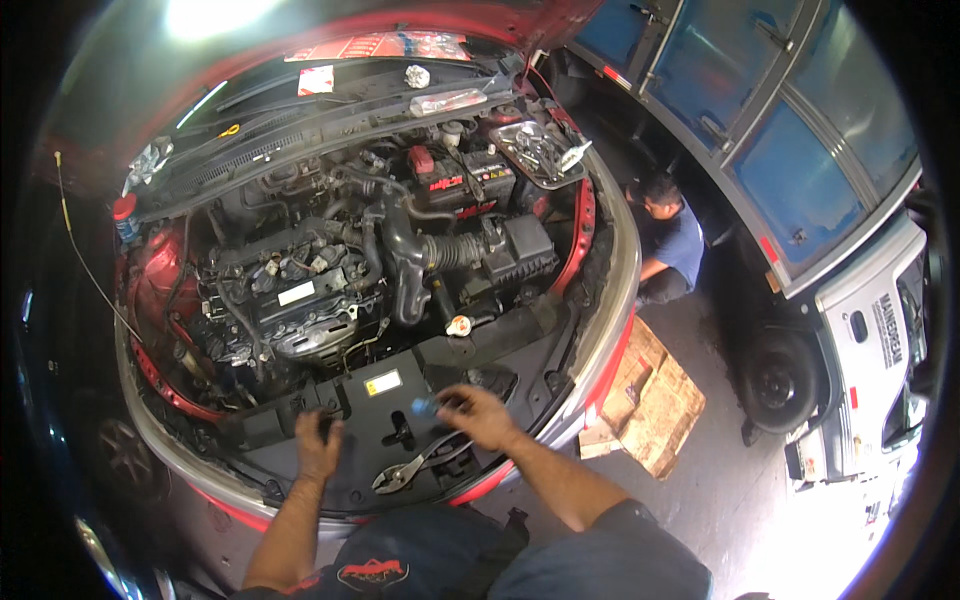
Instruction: The person works under the hood of a red car in a garage, handling engine components and tools. They remove a plastic cover, select a socket wrench from a tray, and manipulate parts within the engine bay, including a blue connector and hoses. The person appears to be performing maintenance or repair on the engine.
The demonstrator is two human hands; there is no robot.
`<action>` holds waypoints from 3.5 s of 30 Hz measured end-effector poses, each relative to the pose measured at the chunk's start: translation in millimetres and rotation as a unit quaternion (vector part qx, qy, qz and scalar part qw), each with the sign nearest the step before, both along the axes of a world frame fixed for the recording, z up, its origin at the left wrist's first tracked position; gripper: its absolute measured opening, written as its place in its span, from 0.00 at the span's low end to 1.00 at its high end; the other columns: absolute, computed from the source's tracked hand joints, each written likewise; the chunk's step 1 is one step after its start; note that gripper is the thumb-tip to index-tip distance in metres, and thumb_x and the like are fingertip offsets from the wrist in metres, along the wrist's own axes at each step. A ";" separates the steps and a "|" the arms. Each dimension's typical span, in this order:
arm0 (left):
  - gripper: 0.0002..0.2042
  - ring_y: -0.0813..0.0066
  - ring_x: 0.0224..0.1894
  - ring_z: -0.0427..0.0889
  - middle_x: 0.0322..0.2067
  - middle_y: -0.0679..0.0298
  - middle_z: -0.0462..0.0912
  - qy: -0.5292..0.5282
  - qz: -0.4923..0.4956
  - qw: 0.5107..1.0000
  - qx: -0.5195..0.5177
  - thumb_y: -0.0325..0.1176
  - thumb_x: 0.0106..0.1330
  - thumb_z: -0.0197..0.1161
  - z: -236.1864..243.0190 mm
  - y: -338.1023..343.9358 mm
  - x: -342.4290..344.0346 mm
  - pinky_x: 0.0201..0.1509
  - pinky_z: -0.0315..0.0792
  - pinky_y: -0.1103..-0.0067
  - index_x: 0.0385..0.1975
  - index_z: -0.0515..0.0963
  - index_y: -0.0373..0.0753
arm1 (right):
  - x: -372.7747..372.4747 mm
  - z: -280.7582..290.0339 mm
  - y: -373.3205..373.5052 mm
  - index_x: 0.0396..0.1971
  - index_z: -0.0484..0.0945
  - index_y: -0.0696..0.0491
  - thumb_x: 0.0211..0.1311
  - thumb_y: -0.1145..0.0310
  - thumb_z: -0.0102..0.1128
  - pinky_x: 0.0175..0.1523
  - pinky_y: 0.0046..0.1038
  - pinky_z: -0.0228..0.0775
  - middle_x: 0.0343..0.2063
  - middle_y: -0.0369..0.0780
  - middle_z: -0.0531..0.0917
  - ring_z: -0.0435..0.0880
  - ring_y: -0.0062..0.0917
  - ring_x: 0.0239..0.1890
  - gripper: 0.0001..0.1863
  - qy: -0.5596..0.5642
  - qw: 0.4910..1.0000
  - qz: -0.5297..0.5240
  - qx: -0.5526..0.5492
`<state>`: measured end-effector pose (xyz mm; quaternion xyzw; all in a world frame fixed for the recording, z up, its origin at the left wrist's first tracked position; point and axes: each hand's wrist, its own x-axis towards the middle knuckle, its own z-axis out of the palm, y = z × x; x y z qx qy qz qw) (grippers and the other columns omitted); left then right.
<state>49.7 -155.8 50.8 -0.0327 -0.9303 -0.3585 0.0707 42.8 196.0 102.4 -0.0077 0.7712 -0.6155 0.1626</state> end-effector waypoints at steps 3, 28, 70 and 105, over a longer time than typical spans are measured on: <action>0.23 0.40 0.61 0.68 0.58 0.45 0.71 0.057 0.110 0.982 -0.142 0.43 0.69 0.62 -24.7 -11.7 -8.9 0.67 0.62 0.57 0.57 0.72 0.35 | -62.1 3.7 70.9 0.50 0.79 0.57 0.64 0.70 0.68 0.41 0.23 0.75 0.35 0.37 0.85 0.81 0.19 0.35 0.16 0.046 0.980 -0.187 -0.038; 0.16 0.42 0.58 0.72 0.55 0.46 0.74 0.010 0.141 0.971 -0.192 0.38 0.59 0.66 -30.9 -4.4 -11.6 0.62 0.66 0.56 0.41 0.78 0.35 | -373.7 25.7 201.4 0.44 0.78 0.58 0.63 0.75 0.63 0.58 0.34 0.70 0.44 0.45 0.81 0.80 0.34 0.48 0.10 0.406 0.850 -0.317 0.112; 0.15 0.56 0.72 0.59 0.69 0.58 0.66 -0.026 0.345 0.894 -0.284 0.44 0.67 0.60 -12.0 -163.7 47.6 0.76 0.48 0.60 0.45 0.83 0.41 | -108.3 -72.8 104.2 0.47 0.78 0.49 0.55 0.63 0.61 0.64 0.43 0.64 0.54 0.45 0.74 0.72 0.41 0.58 0.19 0.241 0.830 -0.100 0.493; 0.18 0.58 0.73 0.59 0.70 0.59 0.65 -0.069 0.351 0.885 -0.298 0.46 0.68 0.59 -11.9 -164.3 45.9 0.77 0.47 0.62 0.49 0.82 0.43 | -105.4 -61.4 98.8 0.48 0.78 0.47 0.54 0.62 0.63 0.66 0.41 0.62 0.55 0.42 0.74 0.70 0.38 0.61 0.19 0.204 0.836 -0.107 0.498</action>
